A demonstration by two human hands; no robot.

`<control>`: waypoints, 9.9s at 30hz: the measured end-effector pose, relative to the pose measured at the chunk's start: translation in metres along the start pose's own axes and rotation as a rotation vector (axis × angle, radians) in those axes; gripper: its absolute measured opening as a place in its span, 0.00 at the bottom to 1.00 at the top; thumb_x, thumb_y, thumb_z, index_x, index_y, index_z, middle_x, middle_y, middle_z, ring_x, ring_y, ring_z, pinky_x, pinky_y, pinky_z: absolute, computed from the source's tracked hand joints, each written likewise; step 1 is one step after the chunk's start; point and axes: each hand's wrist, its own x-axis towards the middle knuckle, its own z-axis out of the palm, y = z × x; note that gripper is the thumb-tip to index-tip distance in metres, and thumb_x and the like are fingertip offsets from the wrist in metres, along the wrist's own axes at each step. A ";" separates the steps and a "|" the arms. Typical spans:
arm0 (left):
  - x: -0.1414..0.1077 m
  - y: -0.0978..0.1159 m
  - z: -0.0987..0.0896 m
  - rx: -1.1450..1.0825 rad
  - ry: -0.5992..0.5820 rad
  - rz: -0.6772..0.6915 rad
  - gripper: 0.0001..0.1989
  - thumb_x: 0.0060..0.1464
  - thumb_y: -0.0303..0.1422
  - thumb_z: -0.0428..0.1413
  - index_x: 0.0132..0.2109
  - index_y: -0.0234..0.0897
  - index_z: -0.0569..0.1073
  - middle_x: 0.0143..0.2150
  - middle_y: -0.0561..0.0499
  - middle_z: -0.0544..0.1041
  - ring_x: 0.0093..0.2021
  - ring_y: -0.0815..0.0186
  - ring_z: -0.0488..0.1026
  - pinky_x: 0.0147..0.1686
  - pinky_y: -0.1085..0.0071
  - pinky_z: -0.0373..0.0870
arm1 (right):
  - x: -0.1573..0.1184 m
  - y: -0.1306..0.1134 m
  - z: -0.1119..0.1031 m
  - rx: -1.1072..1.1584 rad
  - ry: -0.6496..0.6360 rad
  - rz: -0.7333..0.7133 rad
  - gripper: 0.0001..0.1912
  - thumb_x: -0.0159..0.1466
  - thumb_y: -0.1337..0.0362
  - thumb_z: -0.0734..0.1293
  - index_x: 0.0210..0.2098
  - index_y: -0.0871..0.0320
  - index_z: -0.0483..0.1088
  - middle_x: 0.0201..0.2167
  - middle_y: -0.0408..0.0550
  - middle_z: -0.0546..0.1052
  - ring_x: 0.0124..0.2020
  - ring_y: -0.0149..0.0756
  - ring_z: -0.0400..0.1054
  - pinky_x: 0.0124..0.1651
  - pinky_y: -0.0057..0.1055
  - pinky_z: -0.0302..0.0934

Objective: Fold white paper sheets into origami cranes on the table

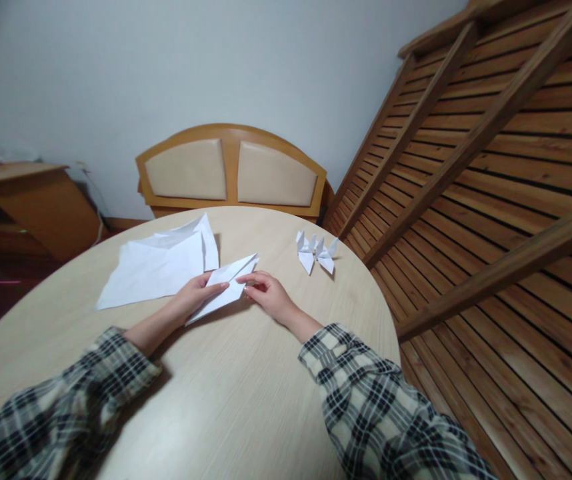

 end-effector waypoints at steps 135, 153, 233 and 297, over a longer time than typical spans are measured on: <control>0.003 -0.019 0.002 0.252 -0.039 0.176 0.32 0.45 0.38 0.61 0.56 0.34 0.61 0.48 0.44 0.73 0.45 0.58 0.71 0.45 0.61 0.67 | -0.001 0.003 0.010 -0.064 0.161 0.215 0.19 0.56 0.48 0.68 0.25 0.59 0.68 0.21 0.43 0.72 0.24 0.30 0.64 0.28 0.29 0.57; 0.003 -0.021 0.001 0.211 -0.089 0.182 0.36 0.44 0.38 0.62 0.59 0.33 0.58 0.49 0.42 0.71 0.48 0.56 0.70 0.48 0.59 0.66 | 0.001 0.011 0.005 -0.155 0.179 0.182 0.25 0.61 0.44 0.62 0.22 0.59 0.66 0.19 0.44 0.70 0.22 0.31 0.63 0.28 0.29 0.56; 0.002 -0.025 0.002 0.130 -0.114 0.153 0.36 0.46 0.35 0.61 0.61 0.35 0.58 0.45 0.45 0.71 0.35 0.65 0.69 0.30 0.70 0.69 | 0.002 0.000 0.005 0.064 0.327 0.265 0.25 0.55 0.40 0.66 0.26 0.59 0.67 0.20 0.44 0.70 0.22 0.30 0.65 0.26 0.28 0.57; 0.005 -0.016 0.002 -0.318 0.126 0.036 0.13 0.45 0.33 0.60 0.38 0.35 0.68 0.32 0.51 0.74 0.29 0.68 0.72 0.31 0.70 0.70 | 0.001 -0.007 0.008 0.000 0.081 0.268 0.16 0.58 0.53 0.67 0.37 0.59 0.66 0.26 0.43 0.73 0.19 0.25 0.62 0.22 0.24 0.59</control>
